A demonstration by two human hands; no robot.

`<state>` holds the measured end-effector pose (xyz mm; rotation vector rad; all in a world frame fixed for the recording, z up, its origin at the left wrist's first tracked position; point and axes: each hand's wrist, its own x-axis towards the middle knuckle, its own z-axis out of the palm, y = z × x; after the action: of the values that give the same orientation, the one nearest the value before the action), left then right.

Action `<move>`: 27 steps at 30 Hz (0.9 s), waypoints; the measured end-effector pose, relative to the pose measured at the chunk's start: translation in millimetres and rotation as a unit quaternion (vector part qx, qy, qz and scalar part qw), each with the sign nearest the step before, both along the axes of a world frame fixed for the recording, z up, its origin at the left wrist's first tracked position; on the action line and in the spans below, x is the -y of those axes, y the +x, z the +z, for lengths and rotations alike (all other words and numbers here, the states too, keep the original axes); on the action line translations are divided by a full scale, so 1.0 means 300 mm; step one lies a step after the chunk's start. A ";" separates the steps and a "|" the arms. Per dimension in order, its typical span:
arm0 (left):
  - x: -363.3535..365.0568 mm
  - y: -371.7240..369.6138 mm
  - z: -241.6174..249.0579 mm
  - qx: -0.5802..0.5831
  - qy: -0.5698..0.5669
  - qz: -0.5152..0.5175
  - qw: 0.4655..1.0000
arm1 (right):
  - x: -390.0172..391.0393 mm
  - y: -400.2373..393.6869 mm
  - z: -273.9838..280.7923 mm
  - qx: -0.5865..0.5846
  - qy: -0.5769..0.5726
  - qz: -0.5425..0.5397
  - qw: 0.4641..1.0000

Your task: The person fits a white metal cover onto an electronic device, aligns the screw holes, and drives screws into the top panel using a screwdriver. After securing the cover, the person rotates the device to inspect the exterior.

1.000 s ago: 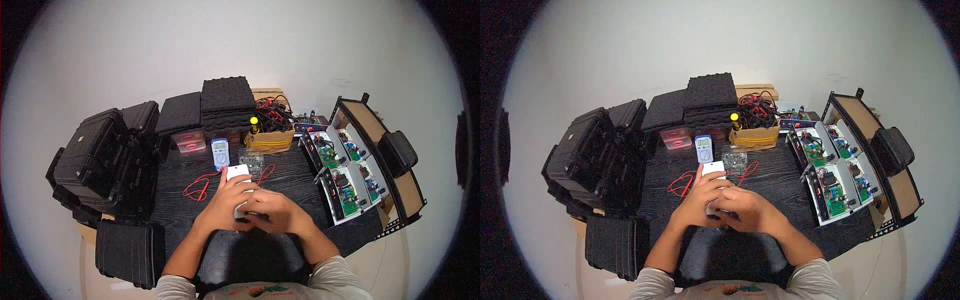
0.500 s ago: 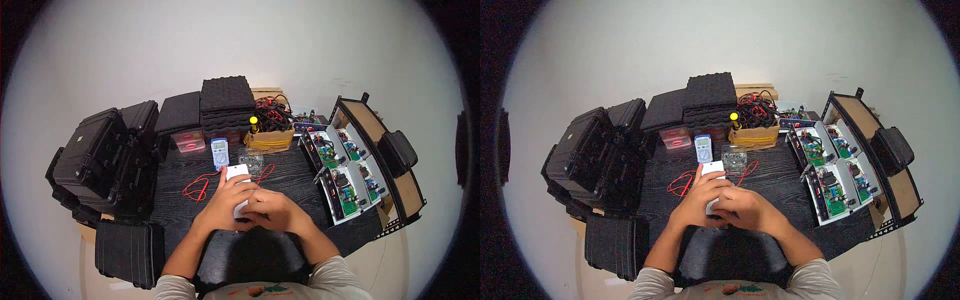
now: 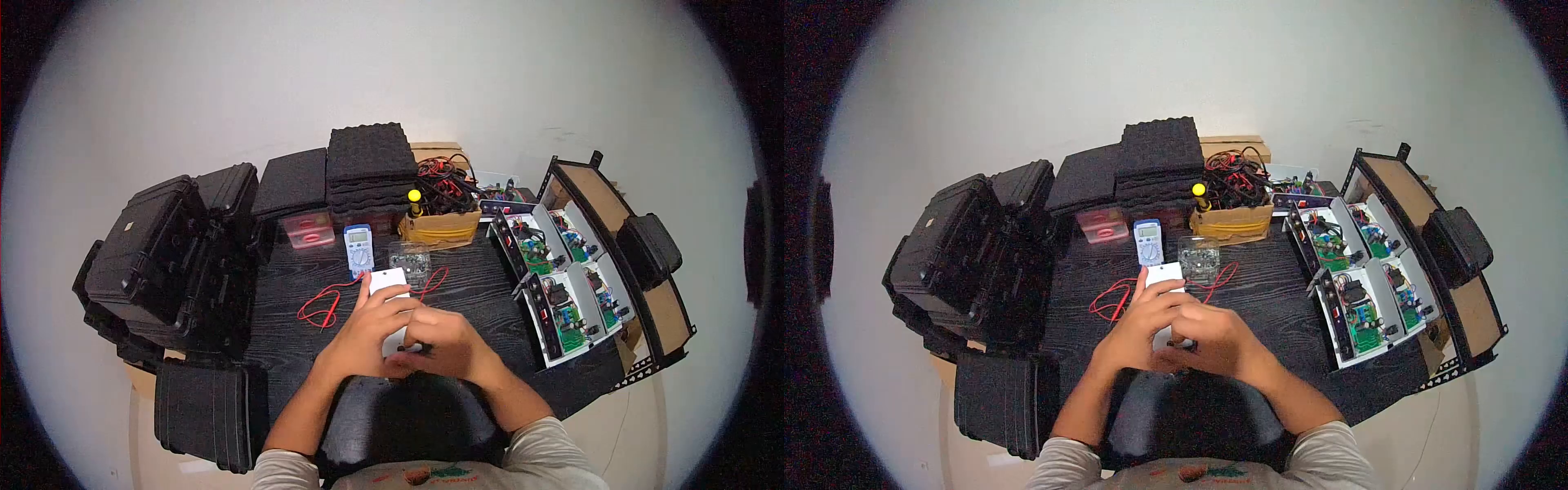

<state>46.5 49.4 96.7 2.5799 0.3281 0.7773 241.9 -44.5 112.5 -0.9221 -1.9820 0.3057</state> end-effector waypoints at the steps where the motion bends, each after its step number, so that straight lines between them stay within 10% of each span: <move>1: 0.002 0.000 0.003 0.012 0.002 -0.007 1.000 | -0.008 0.006 -0.005 0.000 0.008 -0.007 1.000; 5: 0.004 -0.002 0.014 0.023 0.021 -0.015 0.999 | -0.190 0.084 -0.033 -0.124 -0.024 -0.157 0.979; 15: -0.011 -0.002 -0.006 0.009 0.035 -0.019 0.999 | -0.746 0.232 -0.395 0.406 -0.128 -0.298 0.854; 27: -0.012 -0.004 -0.007 0.022 0.026 -0.026 0.999 | -0.844 0.220 -0.479 0.455 -0.119 -0.321 0.822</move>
<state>45.3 53.0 94.5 2.6034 0.2286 0.8328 307.9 208.7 -31.1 -2.1150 -2.2904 -0.3685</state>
